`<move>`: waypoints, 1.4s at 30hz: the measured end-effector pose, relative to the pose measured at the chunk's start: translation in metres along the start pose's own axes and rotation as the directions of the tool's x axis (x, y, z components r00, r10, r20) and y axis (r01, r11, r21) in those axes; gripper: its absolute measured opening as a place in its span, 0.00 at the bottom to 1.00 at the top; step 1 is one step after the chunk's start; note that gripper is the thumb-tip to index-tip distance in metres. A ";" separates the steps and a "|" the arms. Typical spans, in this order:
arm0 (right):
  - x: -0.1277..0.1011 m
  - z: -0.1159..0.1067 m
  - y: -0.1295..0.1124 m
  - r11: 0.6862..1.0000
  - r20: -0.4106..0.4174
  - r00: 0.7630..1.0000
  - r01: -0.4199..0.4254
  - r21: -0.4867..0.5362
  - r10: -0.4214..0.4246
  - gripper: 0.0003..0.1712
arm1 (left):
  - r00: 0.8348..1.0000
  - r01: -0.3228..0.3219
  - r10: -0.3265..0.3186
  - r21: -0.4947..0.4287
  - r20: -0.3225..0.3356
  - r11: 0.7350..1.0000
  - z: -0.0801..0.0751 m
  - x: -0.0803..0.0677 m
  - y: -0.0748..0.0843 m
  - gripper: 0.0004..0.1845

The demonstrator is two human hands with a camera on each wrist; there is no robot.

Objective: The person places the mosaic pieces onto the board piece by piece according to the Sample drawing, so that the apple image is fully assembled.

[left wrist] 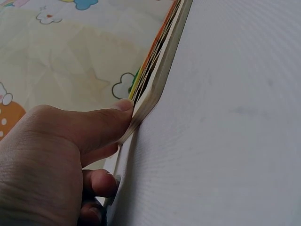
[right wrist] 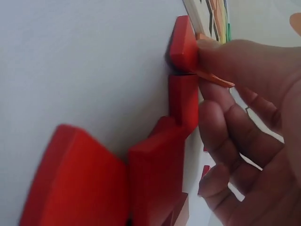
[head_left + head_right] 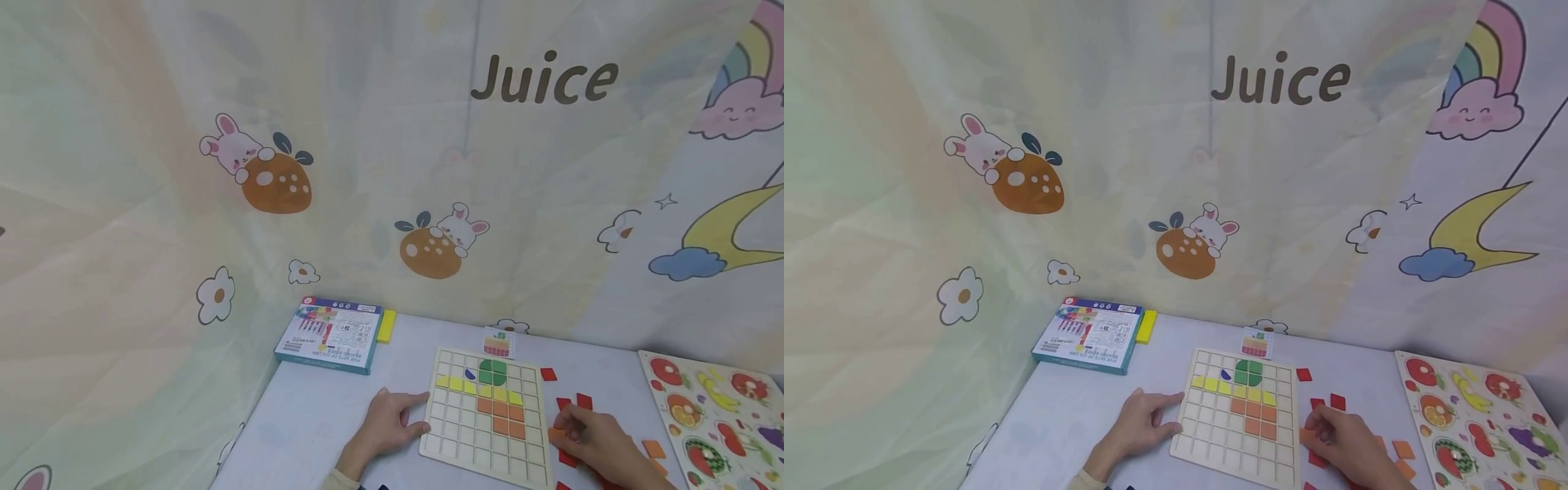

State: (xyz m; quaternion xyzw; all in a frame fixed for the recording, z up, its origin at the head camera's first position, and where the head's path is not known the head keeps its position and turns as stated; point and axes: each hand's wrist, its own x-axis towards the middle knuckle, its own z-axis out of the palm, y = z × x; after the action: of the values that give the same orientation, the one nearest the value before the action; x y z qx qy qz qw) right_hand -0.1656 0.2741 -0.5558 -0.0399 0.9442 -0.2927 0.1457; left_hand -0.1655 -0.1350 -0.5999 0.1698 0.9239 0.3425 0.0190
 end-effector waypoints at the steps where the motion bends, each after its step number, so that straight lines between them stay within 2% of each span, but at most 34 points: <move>1: 0.000 0.000 0.000 1.000 -0.010 1.000 0.012 -0.004 -0.012 0.14 | 1.000 0.001 -0.001 -0.001 0.001 1.000 0.000 0.000 0.000 0.28; 4: -0.001 0.000 0.002 0.999 -0.020 0.998 0.051 -0.005 -0.051 0.14 | 1.000 0.002 -0.002 -0.002 0.001 1.000 0.000 0.001 -0.001 0.28; 7: -0.001 -0.001 0.005 0.998 -0.014 0.998 0.055 0.027 -0.055 0.12 | 1.000 -0.002 0.002 0.000 -0.003 1.000 0.001 0.000 -0.001 0.28; 10: 0.000 -0.003 0.008 0.996 -0.021 1.000 0.021 0.083 -0.019 0.12 | 1.000 -0.005 0.005 -0.004 -0.008 1.000 0.000 0.000 0.000 0.28; 14: 0.001 -0.005 0.006 0.990 -0.053 0.998 -0.015 0.139 0.023 0.20 | 1.000 0.000 0.000 -0.008 -0.009 1.000 0.000 0.000 0.001 0.28; 17: 0.002 -0.005 0.001 0.990 -0.092 0.996 -0.007 0.138 0.020 0.24 | 1.000 0.007 -0.007 -0.006 -0.010 1.000 -0.001 -0.001 0.002 0.28; 21: 0.004 -0.004 -0.009 0.993 -0.148 0.989 0.029 0.113 -0.012 0.21 | 1.000 0.009 -0.009 -0.003 -0.013 1.000 -0.001 -0.001 0.003 0.28; 25: 0.005 -0.002 -0.021 0.993 -0.170 0.984 0.070 0.097 -0.053 0.19 | 1.000 0.002 -0.002 0.000 -0.016 1.000 0.000 -0.001 0.002 0.28; 29: 0.008 0.002 -0.034 0.990 -0.168 0.984 0.086 0.108 -0.067 0.21 | 1.000 -0.010 0.010 0.009 -0.023 1.000 0.000 -0.001 0.002 0.28; 33: 0.011 0.009 -0.049 0.983 -0.141 0.988 0.079 0.164 -0.056 0.22 | 0.999 -0.015 0.015 0.014 -0.029 1.000 0.000 -0.002 0.002 0.28; 39: 0.016 0.026 -0.069 0.970 -0.091 0.995 0.064 0.236 -0.043 0.20 | 1.000 -0.010 0.011 0.018 -0.023 1.000 -0.001 -0.001 0.002 0.28; 42: 0.018 0.033 -0.074 0.965 -0.077 0.995 0.085 0.247 -0.067 0.20 | 1.000 -0.015 0.016 0.018 -0.024 1.000 0.000 -0.001 0.002 0.28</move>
State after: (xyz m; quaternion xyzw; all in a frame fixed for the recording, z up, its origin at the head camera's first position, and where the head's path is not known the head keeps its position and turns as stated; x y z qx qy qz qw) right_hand -0.1737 0.1919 -0.5448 -0.0475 0.9020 -0.4158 0.1061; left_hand -0.1636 -0.1346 -0.5987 0.1732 0.9257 0.3362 0.0038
